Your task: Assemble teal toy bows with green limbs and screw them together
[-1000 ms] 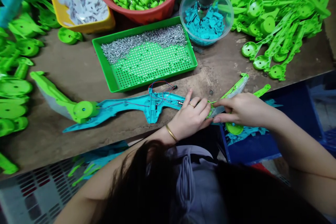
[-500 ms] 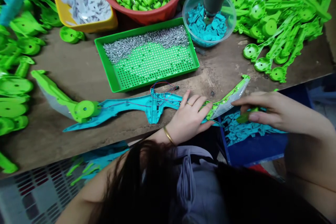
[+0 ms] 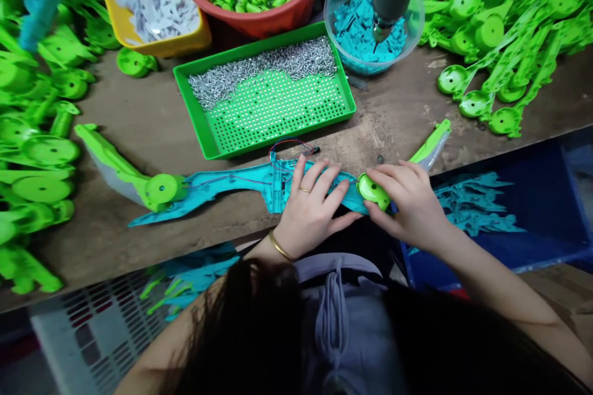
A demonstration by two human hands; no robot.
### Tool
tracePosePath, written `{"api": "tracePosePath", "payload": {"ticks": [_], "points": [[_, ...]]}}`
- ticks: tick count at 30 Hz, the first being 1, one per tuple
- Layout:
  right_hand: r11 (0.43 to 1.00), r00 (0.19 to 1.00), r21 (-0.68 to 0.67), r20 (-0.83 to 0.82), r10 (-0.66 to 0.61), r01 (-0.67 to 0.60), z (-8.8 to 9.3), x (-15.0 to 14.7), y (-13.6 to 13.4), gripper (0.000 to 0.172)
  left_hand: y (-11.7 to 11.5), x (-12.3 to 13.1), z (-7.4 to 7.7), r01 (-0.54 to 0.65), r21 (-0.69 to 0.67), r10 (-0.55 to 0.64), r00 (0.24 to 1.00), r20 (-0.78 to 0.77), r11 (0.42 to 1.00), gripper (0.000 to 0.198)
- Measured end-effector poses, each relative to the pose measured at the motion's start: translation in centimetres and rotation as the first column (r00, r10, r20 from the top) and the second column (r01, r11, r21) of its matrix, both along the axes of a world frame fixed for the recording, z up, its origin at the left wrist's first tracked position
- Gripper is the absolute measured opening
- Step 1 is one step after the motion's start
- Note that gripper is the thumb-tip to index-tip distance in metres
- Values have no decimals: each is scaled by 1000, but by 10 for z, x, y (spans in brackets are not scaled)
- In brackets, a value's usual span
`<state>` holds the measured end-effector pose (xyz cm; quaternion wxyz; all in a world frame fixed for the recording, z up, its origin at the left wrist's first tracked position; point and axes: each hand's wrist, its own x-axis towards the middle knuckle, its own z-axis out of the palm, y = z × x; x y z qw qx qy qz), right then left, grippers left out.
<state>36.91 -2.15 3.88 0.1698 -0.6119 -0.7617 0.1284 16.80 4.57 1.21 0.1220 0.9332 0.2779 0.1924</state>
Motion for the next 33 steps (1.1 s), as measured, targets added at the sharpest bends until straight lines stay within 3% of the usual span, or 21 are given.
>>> {"api": "tracePosePath", "payload": {"ticks": [6, 15, 23, 25, 27, 30, 31, 33], "points": [[998, 1000, 57, 2, -14, 14, -11, -5, -1, 47, -5, 6, -2, 27, -20, -26, 999, 25, 999, 50], [998, 999, 27, 9, -53, 53, -13, -5, -1, 49, -9, 11, -1, 16, -17, -14, 993, 115, 1000, 46], [994, 993, 76, -98, -66, 74, -27, -10, -5, 54, -14, 27, -5, 212, 25, -213, 973, 85, 977, 47], [996, 990, 45, -125, -68, 74, -24, -8, -6, 60, -15, 28, -10, 232, 24, -233, 971, 48, 972, 44], [999, 988, -35, -157, -3, -3, -13, 0, -5, 66, -15, 28, -14, 241, 39, -243, 970, 30, 970, 38], [972, 968, -191, -235, 93, -139, 5, 32, 5, 59, -14, 27, -16, 256, 77, -259, 965, 34, 964, 33], [974, 970, -204, -240, 46, -96, 8, 47, 9, 52, -13, 26, -16, 260, 85, -264, 964, 37, 962, 33], [976, 964, -139, -185, -192, 168, 5, 79, 19, 41, -12, 26, -14, 269, 90, -273, 961, 34, 959, 34]]}}
